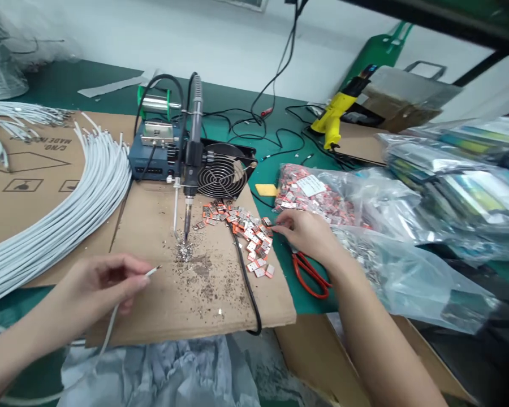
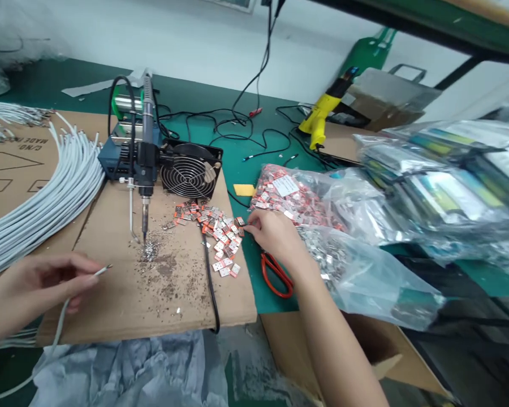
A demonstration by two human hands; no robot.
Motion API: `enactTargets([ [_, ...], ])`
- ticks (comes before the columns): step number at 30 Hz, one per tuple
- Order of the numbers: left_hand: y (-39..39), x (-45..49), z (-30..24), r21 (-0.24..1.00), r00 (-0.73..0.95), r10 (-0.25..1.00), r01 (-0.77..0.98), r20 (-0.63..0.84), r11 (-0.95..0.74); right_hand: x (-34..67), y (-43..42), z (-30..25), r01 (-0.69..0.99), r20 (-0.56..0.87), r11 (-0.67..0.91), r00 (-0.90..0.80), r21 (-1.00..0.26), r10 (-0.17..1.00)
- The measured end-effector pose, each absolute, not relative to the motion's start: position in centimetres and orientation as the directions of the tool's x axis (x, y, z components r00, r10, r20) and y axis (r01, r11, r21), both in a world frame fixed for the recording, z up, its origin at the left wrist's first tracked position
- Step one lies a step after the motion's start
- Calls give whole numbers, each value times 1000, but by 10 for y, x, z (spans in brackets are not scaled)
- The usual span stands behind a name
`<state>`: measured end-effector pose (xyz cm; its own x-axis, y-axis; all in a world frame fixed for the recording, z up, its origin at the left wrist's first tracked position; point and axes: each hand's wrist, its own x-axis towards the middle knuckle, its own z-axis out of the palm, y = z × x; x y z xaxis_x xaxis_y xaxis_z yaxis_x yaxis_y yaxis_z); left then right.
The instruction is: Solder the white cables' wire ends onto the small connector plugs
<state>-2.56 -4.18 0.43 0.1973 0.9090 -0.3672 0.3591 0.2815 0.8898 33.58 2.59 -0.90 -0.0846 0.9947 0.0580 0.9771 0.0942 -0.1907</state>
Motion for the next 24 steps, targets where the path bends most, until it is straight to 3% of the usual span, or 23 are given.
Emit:
enactTargets([
  [3,-21,-17,10,862,317,830,384,-459,330,331,18,-5,954,82,120,-102,-275,991],
  [5,-9,-12,11,853,368,791,393,-489,344,319,8,-1,891,117,167,-129,-423,985],
  [8,3,-5,9,855,426,758,398,-494,332,288,-9,3,609,138,210,-165,-765,977],
  [12,11,1,4,866,483,734,398,-477,302,240,-19,-1,331,-32,50,-237,-942,971],
  [18,15,0,-3,864,469,735,374,-489,337,202,-5,-18,24,-318,-327,-310,-945,896],
  [24,16,2,0,858,472,723,372,-504,355,197,-3,-24,-104,-383,-442,-351,-891,854],
])
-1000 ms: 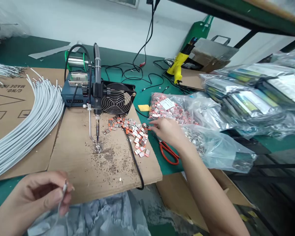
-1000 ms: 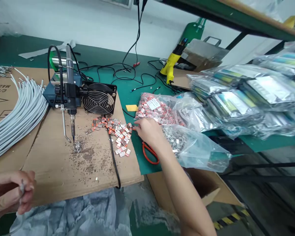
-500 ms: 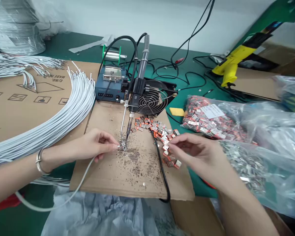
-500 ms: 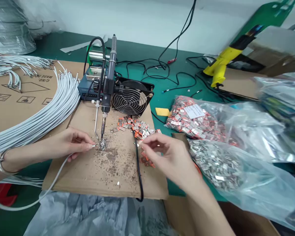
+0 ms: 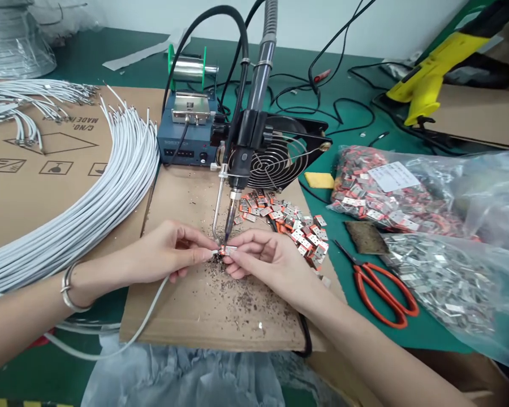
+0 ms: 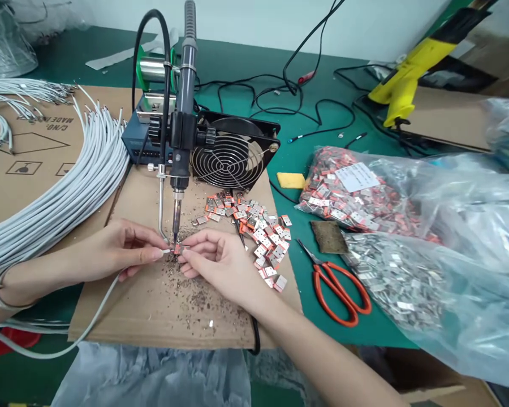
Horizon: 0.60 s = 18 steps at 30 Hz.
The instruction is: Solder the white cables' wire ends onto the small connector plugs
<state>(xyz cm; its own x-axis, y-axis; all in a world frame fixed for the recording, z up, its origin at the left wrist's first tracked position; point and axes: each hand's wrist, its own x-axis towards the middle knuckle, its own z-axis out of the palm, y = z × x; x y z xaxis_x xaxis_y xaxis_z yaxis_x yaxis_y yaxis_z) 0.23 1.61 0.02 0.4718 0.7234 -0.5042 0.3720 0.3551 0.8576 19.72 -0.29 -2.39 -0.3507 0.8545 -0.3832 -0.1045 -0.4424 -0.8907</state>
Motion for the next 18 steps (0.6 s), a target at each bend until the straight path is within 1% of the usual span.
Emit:
enactTargets([
  [5,15,5,1,851,463,719,358,-518,383,199,-3,-23,-138,-378,-449,-358,-883,854],
  [10,14,5,-1,857,457,732,363,-506,366,200,-3,-23,-162,-363,-442,-364,-882,858],
  [13,14,4,0,860,460,734,362,-499,358,200,-3,-23,-156,-360,-434,-353,-887,863],
  [18,16,4,2,847,467,710,359,-527,392,199,-3,-20,-134,-361,-420,-327,-897,874],
])
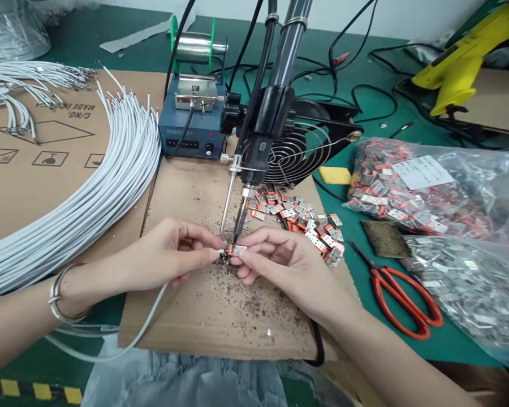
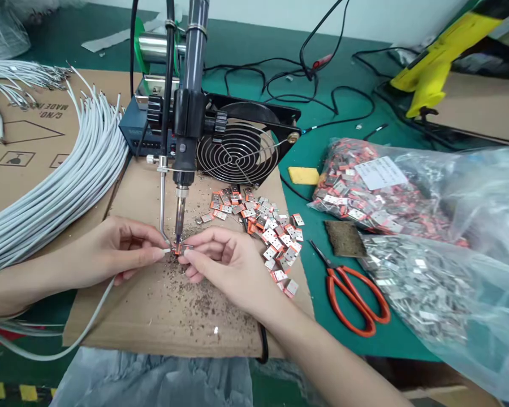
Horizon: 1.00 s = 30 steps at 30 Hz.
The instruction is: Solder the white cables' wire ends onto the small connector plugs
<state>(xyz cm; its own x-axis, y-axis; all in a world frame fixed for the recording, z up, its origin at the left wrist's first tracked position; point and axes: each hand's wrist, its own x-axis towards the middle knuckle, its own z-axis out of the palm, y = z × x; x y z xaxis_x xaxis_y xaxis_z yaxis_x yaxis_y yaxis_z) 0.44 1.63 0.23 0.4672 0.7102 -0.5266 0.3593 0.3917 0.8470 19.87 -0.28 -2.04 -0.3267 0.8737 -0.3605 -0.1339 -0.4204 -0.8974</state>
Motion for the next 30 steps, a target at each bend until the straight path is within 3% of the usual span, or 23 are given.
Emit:
enactTargets([
  [30,13,4,3,859,465,723,315,-511,404,199,-4,-19,-131,-299,-354,-320,-926,899],
])
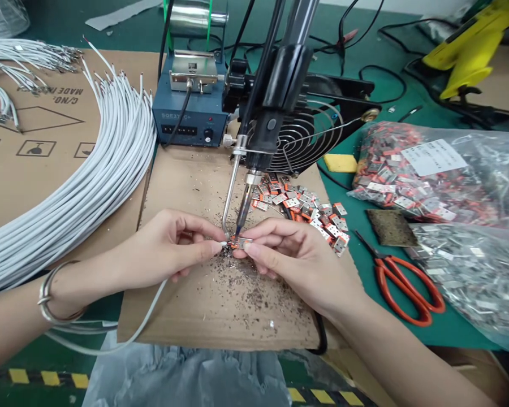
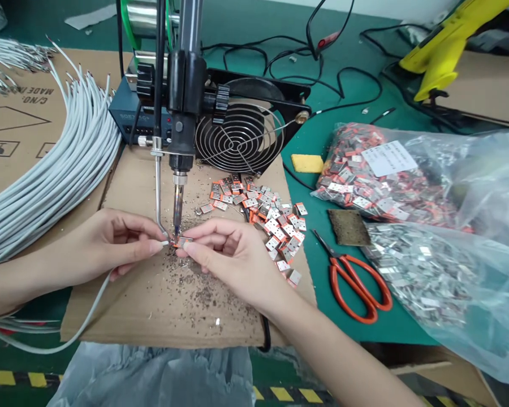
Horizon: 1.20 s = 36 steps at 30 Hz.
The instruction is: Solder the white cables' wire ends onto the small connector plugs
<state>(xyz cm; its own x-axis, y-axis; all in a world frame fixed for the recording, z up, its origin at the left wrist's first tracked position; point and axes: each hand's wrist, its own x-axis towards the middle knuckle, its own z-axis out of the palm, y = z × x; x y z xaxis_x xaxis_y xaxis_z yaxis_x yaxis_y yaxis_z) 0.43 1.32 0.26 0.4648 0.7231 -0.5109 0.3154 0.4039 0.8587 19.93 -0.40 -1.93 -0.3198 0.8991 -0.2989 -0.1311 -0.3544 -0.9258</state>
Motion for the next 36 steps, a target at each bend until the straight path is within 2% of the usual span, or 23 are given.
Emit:
enactTargets([
  [16,15,6,3,851,464,714,320,-524,416,201,-4,-19,-111,-306,-352,-302,-929,903],
  [30,15,6,5,829,438,713,397,-548,394,197,-4,-18,-62,-298,-330,-300,-942,906],
  [36,15,5,4,843,470,703,366,-533,394,197,-3,-16,-40,-312,-336,-283,-941,907],
])
